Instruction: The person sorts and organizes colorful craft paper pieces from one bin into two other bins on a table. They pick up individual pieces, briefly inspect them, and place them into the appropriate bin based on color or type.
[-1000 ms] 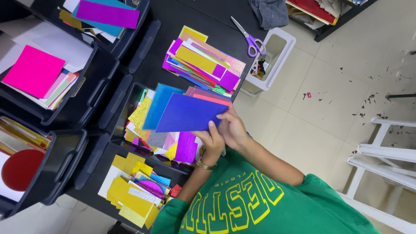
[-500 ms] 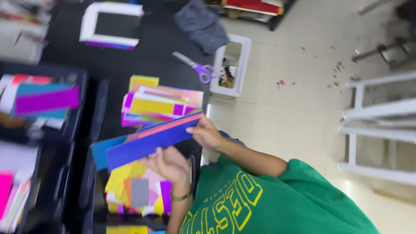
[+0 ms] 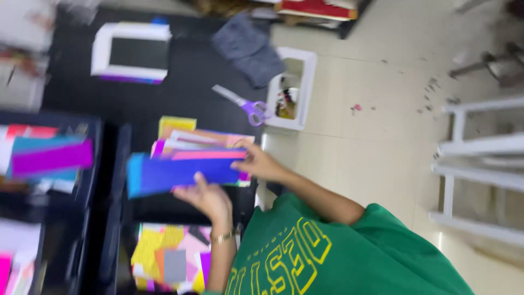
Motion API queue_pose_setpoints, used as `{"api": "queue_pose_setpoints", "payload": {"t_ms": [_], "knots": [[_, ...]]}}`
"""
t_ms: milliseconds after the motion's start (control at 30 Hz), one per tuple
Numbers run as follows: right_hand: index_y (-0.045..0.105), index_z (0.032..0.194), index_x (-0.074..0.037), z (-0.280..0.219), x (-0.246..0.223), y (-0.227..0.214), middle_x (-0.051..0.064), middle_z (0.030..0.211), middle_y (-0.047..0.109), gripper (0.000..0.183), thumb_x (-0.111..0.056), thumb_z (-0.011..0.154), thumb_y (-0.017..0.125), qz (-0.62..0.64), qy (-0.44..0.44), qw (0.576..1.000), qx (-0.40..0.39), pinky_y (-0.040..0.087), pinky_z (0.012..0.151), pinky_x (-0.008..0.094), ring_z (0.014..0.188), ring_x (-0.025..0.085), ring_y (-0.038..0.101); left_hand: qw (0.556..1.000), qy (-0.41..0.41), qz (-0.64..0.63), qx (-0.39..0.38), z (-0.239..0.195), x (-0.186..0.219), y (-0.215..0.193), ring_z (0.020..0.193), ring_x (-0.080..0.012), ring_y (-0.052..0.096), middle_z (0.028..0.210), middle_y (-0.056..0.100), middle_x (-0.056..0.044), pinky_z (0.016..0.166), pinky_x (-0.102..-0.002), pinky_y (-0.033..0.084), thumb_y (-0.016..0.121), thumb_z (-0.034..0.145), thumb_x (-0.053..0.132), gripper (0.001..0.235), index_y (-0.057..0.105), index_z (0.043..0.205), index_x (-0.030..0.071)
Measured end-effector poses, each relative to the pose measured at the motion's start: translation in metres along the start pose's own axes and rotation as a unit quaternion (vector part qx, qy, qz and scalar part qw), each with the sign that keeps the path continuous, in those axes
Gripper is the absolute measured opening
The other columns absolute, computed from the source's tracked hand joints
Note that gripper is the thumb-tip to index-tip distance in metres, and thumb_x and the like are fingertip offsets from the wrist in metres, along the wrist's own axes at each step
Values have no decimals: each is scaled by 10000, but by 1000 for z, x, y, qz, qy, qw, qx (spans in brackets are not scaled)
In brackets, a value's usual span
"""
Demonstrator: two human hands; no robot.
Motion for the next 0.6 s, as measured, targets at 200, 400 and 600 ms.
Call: {"api": "queue_pose_setpoints", "payload": {"t_ms": [200,400,600], "knots": [[713,1219,-187,47,5,-1,144,885,744,451,-71,795,815,-322,-15,944,-67,559,711,432,803,328,741,981,-75,166,63,49,-95,-51,1517,-338,229,1579,287,-225,1233,-513,198,599,1018,-16,671,187,1535,99],[758,1208,-282,68,20,16,101,964,730,384,-100,870,759,-443,-29,886,-136,581,811,469,908,365,731,963,-82,255,39,80,-99,-75,1046,-330,608,1269,369,-201,889,-422,559,702,885,-51,1021,-12,1595,116],[759,1225,-272,79,46,9,102,971,710,358,-145,891,744,-485,-14,860,-160,588,773,466,897,361,725,941,-73,329,33,86,-101,-80,1171,-445,588,1427,309,-277,918,-483,545,791,806,12,1112,38,1623,54]]}}
Point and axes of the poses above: each hand's wrist, its own z-axis towards the middle knuckle, its own y-axis out of the palm, x = y × z, the point moved 5 cm from there along z, towards the middle knuckle
